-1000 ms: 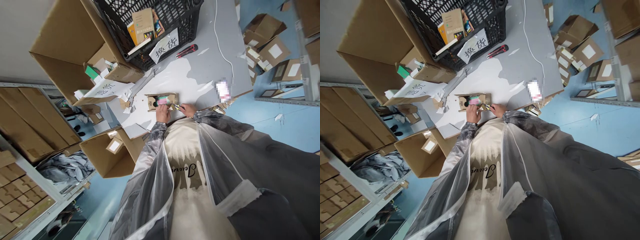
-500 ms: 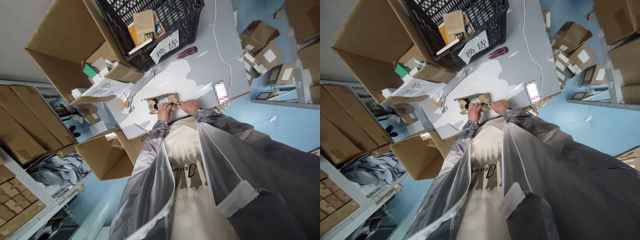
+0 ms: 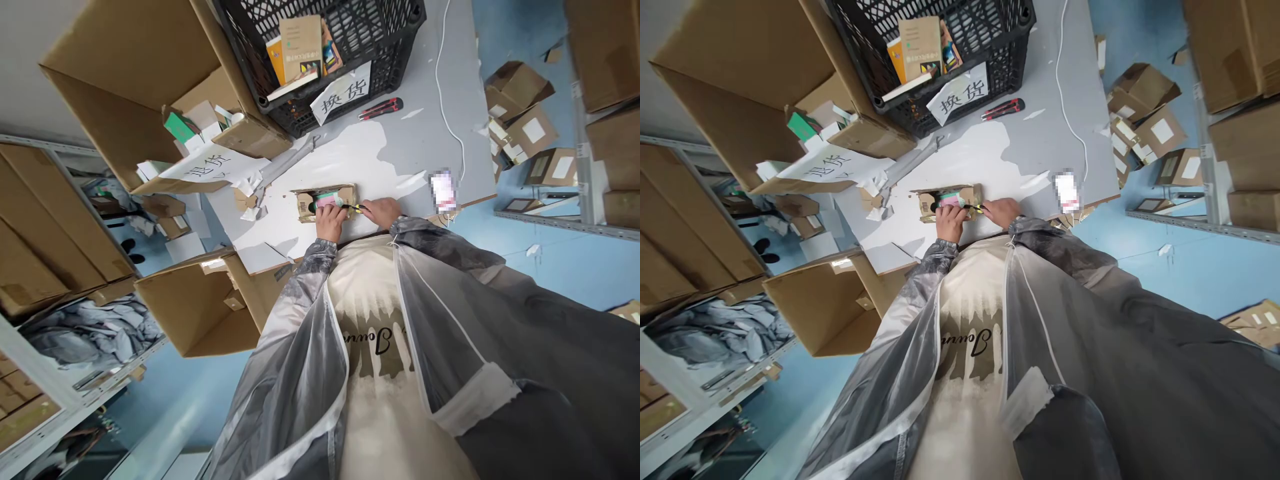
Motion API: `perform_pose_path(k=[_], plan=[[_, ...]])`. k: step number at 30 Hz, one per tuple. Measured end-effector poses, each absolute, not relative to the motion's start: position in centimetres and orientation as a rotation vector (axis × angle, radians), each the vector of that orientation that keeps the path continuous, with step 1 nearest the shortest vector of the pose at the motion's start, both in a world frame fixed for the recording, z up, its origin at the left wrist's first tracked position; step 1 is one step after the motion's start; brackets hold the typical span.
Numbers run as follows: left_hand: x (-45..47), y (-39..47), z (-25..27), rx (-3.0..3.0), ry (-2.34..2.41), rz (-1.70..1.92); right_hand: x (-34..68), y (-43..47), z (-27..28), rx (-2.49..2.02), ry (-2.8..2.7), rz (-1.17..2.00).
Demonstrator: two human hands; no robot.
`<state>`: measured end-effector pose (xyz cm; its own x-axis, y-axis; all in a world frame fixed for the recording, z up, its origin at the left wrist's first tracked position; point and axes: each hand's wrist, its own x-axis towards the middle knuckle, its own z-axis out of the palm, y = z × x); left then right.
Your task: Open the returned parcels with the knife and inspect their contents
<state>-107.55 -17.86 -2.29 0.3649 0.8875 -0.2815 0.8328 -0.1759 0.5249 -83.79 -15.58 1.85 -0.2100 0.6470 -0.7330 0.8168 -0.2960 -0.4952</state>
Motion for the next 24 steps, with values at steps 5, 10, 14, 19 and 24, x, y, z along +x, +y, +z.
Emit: perform_pose_path(k=[5,10,14,19,24], plan=[[-107.4,-18.2,-2.3,2.008,1.496,0.100,-83.6,-15.6,2.1,1.709,2.110,-1.081],[-107.3,-17.9,-2.4,2.010,1.518,0.136,-85.2,-15.5,1.8,2.020,1.358,-1.801],[-107.7,-17.5,-2.4,2.027,1.504,0.150,-85.0,-15.2,1.7,1.882,0.846,-2.334],[-108.3,-17.4,-2.3,2.028,1.462,0.132,-83.8,-15.2,1.6,1.811,1.466,-1.813],[-108.7,-17.3,-2.3,2.027,1.451,0.127,-84.4,-15.9,2.2,1.662,1.967,-1.138]])
